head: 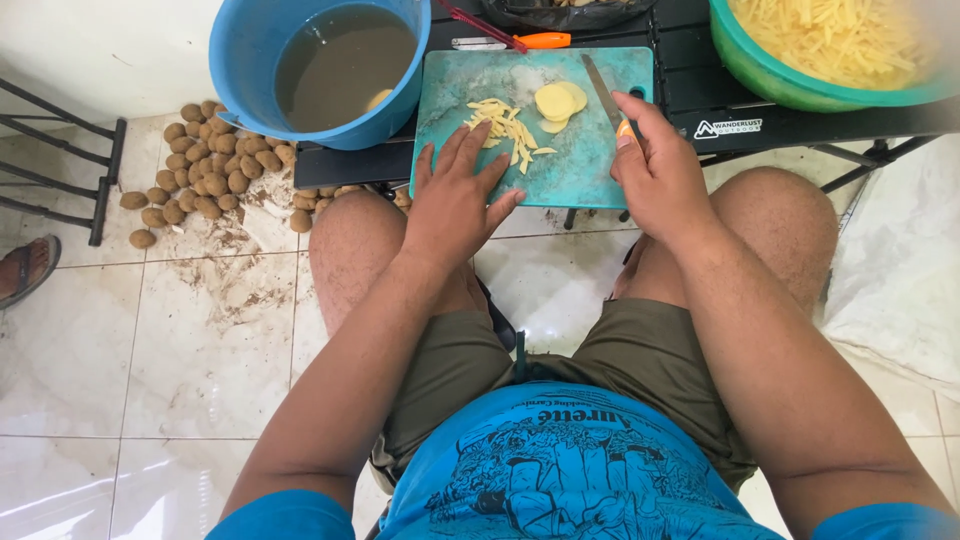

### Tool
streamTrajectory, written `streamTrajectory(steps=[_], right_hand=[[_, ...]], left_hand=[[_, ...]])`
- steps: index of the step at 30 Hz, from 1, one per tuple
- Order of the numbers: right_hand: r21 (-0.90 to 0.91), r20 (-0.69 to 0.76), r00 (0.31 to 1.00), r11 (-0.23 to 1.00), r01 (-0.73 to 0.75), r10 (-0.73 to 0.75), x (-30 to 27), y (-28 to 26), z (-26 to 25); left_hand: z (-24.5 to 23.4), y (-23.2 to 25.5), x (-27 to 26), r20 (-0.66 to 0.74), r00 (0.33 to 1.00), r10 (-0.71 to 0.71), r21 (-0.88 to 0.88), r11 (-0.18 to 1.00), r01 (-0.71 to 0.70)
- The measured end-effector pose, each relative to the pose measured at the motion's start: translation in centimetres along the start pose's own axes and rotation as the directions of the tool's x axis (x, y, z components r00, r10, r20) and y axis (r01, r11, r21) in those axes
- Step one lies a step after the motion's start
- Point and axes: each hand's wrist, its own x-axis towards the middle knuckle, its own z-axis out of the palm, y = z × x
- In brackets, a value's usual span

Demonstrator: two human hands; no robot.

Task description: Slicing peeled potatoes into thin strips for fries using a knife on a cutting board

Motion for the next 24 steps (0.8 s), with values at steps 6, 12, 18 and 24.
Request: streamTrajectory(steps=[6, 12, 18, 24], right_hand=[[0.023, -0.008, 0.998, 0.998, 0.058, -0.057, 0.0, 0.1, 0.5], [-0.012, -0.037, 0.999, 1.0, 0.026, -0.026, -0.3, 0.1, 0.2], [-0.047, -0.04, 0.996, 0.996, 0.077, -0.079, -0.2, 0.0, 0.2], [-0.064, -0.044, 0.996, 0.995, 0.081, -0.084, -0.2, 0.1, 0.6]], left_hand=[[1.5, 0.0, 0.3, 0.003, 0.999, -0.046, -0.028, 0.999, 0.046], [-2.5, 0.1, -0.6, -0.091, 0.996, 0.02, -0.519, 0.852, -0.064], [-5.4, -0.2, -0.8, 0.118, 0.993, -0.02, -0.867, -0.49, 0.093], [-4.9, -0.6, -0.6, 0.106, 0.994, -0.023, -0.744, -0.665, 0.064]])
